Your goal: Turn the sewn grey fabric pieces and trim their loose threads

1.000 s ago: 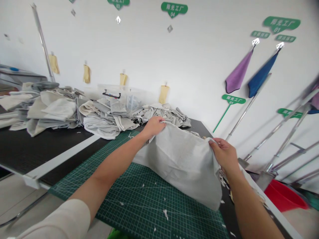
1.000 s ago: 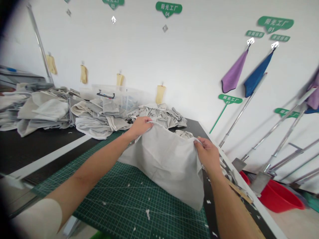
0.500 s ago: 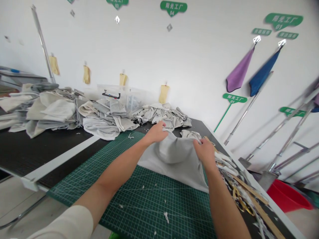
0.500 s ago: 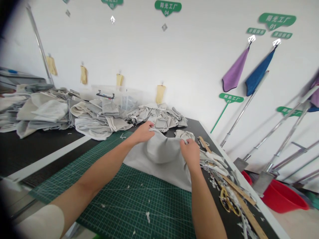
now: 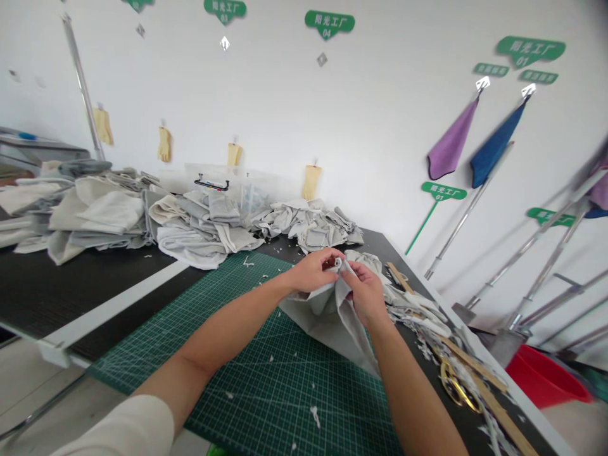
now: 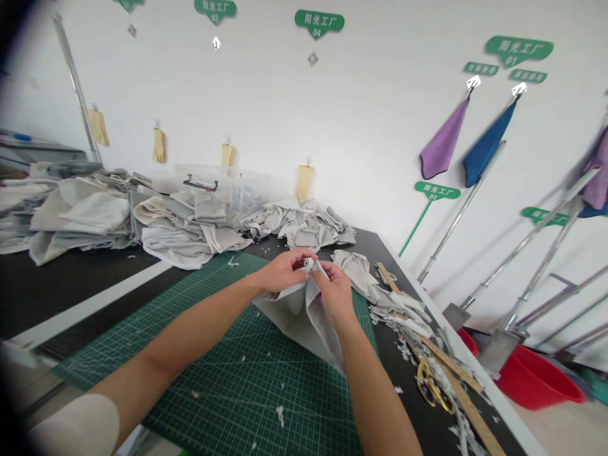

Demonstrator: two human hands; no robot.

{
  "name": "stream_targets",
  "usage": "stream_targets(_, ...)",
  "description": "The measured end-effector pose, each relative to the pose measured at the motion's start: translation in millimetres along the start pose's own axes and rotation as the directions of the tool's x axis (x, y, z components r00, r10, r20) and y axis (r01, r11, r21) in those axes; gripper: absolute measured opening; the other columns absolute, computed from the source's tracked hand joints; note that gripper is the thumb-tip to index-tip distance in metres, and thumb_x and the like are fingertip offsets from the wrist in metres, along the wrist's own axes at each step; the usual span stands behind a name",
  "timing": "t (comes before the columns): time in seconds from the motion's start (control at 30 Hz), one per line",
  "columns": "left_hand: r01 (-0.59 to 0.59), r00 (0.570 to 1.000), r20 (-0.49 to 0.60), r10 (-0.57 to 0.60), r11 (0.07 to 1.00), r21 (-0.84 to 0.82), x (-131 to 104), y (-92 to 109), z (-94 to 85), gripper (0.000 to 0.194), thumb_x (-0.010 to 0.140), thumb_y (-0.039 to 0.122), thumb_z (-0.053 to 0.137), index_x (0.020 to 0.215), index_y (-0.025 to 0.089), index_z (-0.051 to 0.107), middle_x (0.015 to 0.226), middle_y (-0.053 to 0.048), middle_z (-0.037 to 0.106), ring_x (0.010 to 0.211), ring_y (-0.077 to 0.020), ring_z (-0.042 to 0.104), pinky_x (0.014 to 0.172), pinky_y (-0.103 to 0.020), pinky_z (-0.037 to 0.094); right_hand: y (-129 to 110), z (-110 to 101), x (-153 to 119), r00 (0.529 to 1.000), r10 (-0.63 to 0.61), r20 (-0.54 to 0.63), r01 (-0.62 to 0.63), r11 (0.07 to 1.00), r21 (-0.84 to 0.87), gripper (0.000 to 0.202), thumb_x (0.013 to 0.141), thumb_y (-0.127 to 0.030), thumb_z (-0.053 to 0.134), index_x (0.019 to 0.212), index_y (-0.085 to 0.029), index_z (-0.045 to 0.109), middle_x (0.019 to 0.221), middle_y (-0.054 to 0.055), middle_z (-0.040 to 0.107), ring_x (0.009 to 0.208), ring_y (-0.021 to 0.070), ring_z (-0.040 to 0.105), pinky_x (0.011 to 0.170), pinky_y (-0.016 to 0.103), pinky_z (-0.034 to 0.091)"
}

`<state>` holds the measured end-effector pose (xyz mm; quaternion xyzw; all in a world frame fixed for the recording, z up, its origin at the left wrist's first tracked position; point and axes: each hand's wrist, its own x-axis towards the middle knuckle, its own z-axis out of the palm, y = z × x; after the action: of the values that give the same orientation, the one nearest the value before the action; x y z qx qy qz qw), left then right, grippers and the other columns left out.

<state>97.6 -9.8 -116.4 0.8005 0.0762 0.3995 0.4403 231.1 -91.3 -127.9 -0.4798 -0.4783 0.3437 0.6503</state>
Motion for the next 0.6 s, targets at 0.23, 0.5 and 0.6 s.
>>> stream_targets(0.23,0.250,0.966,0.153,-0.207,0.894,-0.372,-1.6,-2.0,-11.5,0.057,0.063,0.014,0.047,0.119,0.018,0.055,0.099,-0.006,0.062,0.077,-0.0148,0.057,0.056,-0.021,0.041,-3.7,-1.3,-2.6,0.998,-0.052,-0.041,0.055,0.996,0.076,0.035,0.067,-0.030,0.071,0.100,-0.023,0.064,0.066,-0.003,0.062,0.046,0.0082,0.046,0.043,0.020,0.033)
stream_targets(0.5,-0.164,0.972,-0.127,0.198,0.957,0.240,-4.4,7.8,4.1,0.020,0.080,0.020,0.049,0.093,0.016,0.064,0.086,-0.003,0.064,0.078,-0.0122,0.056,0.074,-0.025,0.043,-0.1,6.9,-6.1,0.959,-0.216,-0.186,0.214,0.976,-0.030,0.025,0.071,-0.034,0.069,0.088,-0.017,0.069,0.077,0.003,0.066,0.067,0.0138,0.056,0.063,0.027,0.043)
stream_targets(0.6,-0.280,0.941,-0.064,0.333,0.870,0.407,-8.1,12.4,1.0,0.019,0.079,0.015,0.048,0.091,0.016,0.062,0.080,-0.003,0.061,0.075,-0.0121,0.055,0.073,-0.025,0.043,-2.1,6.7,-8.5,0.927,-0.299,-0.226,0.262,0.948,-0.179,0.025,0.074,-0.036,0.064,0.089,-0.016,0.070,0.077,0.003,0.067,0.069,0.0154,0.056,0.066,0.029,0.043)
